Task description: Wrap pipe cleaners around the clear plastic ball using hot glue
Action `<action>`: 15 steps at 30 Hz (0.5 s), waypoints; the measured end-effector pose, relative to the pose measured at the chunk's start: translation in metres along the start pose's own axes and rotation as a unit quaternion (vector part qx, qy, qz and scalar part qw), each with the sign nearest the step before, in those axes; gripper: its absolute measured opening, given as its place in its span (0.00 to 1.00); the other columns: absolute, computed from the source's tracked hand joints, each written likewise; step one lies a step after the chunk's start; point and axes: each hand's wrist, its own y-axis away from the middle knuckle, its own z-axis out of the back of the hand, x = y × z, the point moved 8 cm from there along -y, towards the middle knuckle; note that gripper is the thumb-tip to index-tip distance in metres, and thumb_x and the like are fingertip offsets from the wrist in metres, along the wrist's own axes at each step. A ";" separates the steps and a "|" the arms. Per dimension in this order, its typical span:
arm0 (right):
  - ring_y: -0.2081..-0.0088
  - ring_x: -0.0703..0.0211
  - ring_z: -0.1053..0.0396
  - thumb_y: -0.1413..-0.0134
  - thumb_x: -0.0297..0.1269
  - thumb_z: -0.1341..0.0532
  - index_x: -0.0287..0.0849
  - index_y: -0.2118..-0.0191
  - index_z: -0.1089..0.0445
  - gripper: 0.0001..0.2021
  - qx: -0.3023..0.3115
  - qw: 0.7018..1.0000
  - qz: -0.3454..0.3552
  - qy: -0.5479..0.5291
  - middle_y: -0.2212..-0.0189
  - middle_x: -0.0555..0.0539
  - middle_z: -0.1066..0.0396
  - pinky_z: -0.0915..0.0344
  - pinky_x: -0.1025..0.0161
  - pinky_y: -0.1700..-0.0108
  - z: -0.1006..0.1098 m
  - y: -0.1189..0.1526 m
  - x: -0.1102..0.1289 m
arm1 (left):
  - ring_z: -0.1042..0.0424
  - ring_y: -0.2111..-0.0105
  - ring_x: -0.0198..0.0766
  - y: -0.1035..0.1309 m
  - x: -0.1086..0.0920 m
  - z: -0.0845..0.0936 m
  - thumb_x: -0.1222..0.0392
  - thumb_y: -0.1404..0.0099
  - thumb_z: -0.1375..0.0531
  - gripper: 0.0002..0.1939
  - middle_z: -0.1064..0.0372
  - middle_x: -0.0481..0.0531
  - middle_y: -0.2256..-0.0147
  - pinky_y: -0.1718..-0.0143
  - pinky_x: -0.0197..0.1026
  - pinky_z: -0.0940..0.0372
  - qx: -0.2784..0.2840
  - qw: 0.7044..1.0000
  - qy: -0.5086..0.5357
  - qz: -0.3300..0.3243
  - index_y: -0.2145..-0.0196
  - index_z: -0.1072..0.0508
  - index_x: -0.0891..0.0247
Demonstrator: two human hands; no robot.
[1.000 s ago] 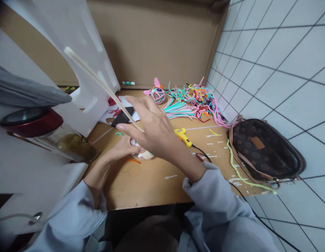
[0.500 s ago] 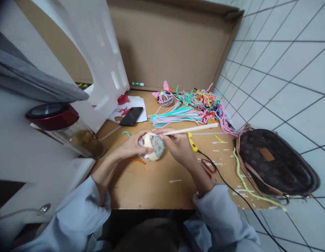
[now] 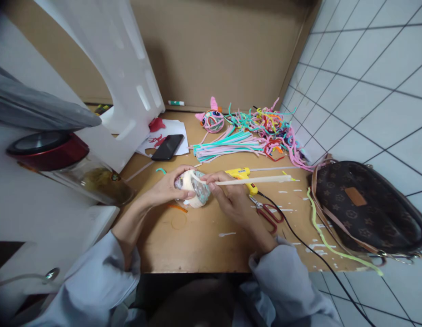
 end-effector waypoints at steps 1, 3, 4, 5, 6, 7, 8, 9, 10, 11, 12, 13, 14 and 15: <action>0.52 0.57 0.24 0.32 0.39 0.46 0.45 0.58 0.29 0.10 0.006 1.000 0.011 0.005 0.56 0.46 0.22 0.29 0.59 0.49 -0.001 0.001 0.002 | 0.31 0.60 0.42 0.000 0.000 0.000 0.49 0.60 0.29 0.43 0.29 0.53 0.58 0.56 0.42 0.34 0.002 1.000 0.002 -0.001 0.46 0.31 0.67; 0.51 0.57 0.25 0.31 0.37 0.47 0.46 0.57 0.30 0.09 0.017 0.999 0.035 0.014 0.55 0.47 0.22 0.31 0.58 0.48 -0.002 0.002 0.004 | 0.31 0.60 0.42 0.000 0.000 -0.001 0.48 0.60 0.29 0.44 0.30 0.53 0.57 0.56 0.42 0.34 0.006 1.000 0.008 -0.001 0.46 0.32 0.67; 0.50 0.57 0.26 0.31 0.36 0.47 0.46 0.56 0.30 0.09 0.020 0.999 0.046 0.020 0.54 0.46 0.23 0.31 0.57 0.47 -0.003 0.003 0.005 | 0.31 0.61 0.42 0.000 0.001 -0.001 0.49 0.60 0.29 0.44 0.30 0.53 0.57 0.56 0.42 0.34 0.007 1.000 0.009 -0.001 0.46 0.32 0.67; 0.50 0.57 0.26 0.31 0.35 0.47 0.46 0.55 0.30 0.08 0.020 0.998 0.061 0.027 0.54 0.46 0.23 0.32 0.56 0.47 -0.004 0.004 0.007 | 0.32 0.60 0.42 0.000 0.001 -0.001 0.49 0.60 0.29 0.44 0.30 0.54 0.56 0.56 0.42 0.34 0.007 1.000 0.008 -0.001 0.46 0.32 0.68; 0.50 0.56 0.26 0.31 0.35 0.47 0.46 0.54 0.31 0.08 0.020 0.996 0.078 0.034 0.54 0.46 0.23 0.32 0.55 0.47 -0.004 0.004 0.009 | 0.32 0.60 0.42 0.000 0.001 -0.001 0.49 0.60 0.29 0.44 0.30 0.54 0.56 0.56 0.42 0.34 0.005 1.000 0.006 -0.002 0.46 0.32 0.68; 0.51 0.56 0.26 0.32 0.34 0.47 0.46 0.54 0.31 0.08 0.019 0.994 0.096 0.040 0.54 0.46 0.23 0.32 0.55 0.47 -0.004 0.005 0.013 | 0.32 0.60 0.42 0.000 0.000 -0.001 0.49 0.60 0.29 0.43 0.30 0.54 0.56 0.56 0.42 0.34 0.004 1.000 0.004 -0.004 0.46 0.32 0.68; 0.51 0.55 0.26 0.32 0.33 0.47 0.46 0.54 0.31 0.08 0.019 0.992 0.112 0.047 0.55 0.45 0.23 0.32 0.54 0.48 -0.005 0.006 0.016 | 0.32 0.60 0.42 0.000 -0.001 -0.001 0.50 0.60 0.29 0.43 0.30 0.54 0.56 0.55 0.42 0.34 0.003 1.000 0.003 -0.005 0.46 0.32 0.68; 0.52 0.55 0.26 0.32 0.33 0.47 0.46 0.54 0.31 0.08 0.019 0.991 0.121 0.054 0.55 0.45 0.23 0.32 0.54 0.48 -0.005 0.006 0.019 | 0.32 0.59 0.42 0.000 -0.002 -0.001 0.49 0.60 0.30 0.43 0.31 0.53 0.56 0.55 0.42 0.34 0.004 1.000 0.004 -0.007 0.47 0.32 0.68; 0.53 0.54 0.26 0.32 0.32 0.47 0.46 0.55 0.31 0.08 0.019 0.990 0.125 0.062 0.56 0.45 0.23 0.32 0.54 0.49 -0.006 0.006 0.022 | 0.32 0.60 0.42 0.000 -0.002 -0.001 0.49 0.60 0.30 0.43 0.31 0.53 0.57 0.54 0.42 0.34 0.005 1.000 0.006 -0.007 0.47 0.32 0.68; 0.54 0.54 0.25 0.32 0.32 0.47 0.46 0.55 0.31 0.08 0.021 0.990 0.122 0.069 0.56 0.45 0.22 0.32 0.53 0.49 -0.006 0.005 0.023 | 0.32 0.60 0.42 0.000 -0.003 -0.001 0.49 0.60 0.30 0.43 0.31 0.53 0.57 0.54 0.42 0.34 0.008 1.000 0.008 -0.007 0.47 0.32 0.68; 0.54 0.54 0.25 0.33 0.31 0.47 0.46 0.55 0.31 0.09 0.022 0.990 0.119 0.077 0.57 0.45 0.22 0.32 0.53 0.49 -0.007 0.005 0.025 | 0.33 0.60 0.41 0.000 -0.003 -0.002 0.49 0.60 0.30 0.42 0.31 0.52 0.58 0.55 0.42 0.34 0.009 1.000 0.009 -0.006 0.47 0.32 0.68; 0.54 0.55 0.25 0.33 0.30 0.47 0.45 0.55 0.31 0.09 0.022 0.989 0.118 0.082 0.58 0.45 0.22 0.32 0.54 0.49 -0.007 0.004 0.026 | 0.33 0.61 0.41 0.000 -0.004 -0.002 0.49 0.60 0.30 0.42 0.32 0.52 0.59 0.55 0.42 0.35 0.010 1.000 0.010 -0.005 0.48 0.33 0.68; 0.54 0.55 0.25 0.33 0.29 0.47 0.45 0.55 0.31 0.09 0.022 0.989 0.119 0.084 0.58 0.45 0.22 0.32 0.54 0.49 -0.008 0.004 0.027 | 0.33 0.61 0.40 0.001 -0.004 -0.002 0.49 0.60 0.30 0.42 0.32 0.51 0.59 0.56 0.41 0.35 0.010 1.000 0.011 -0.005 0.48 0.33 0.68; 0.55 0.56 0.25 0.33 0.29 0.46 0.45 0.55 0.31 0.09 0.023 0.989 0.124 0.082 0.59 0.45 0.22 0.32 0.54 0.49 -0.009 0.004 0.028 | 0.33 0.62 0.40 0.001 -0.004 -0.002 0.49 0.60 0.30 0.41 0.32 0.51 0.60 0.56 0.41 0.35 0.010 1.000 0.011 -0.004 0.49 0.33 0.67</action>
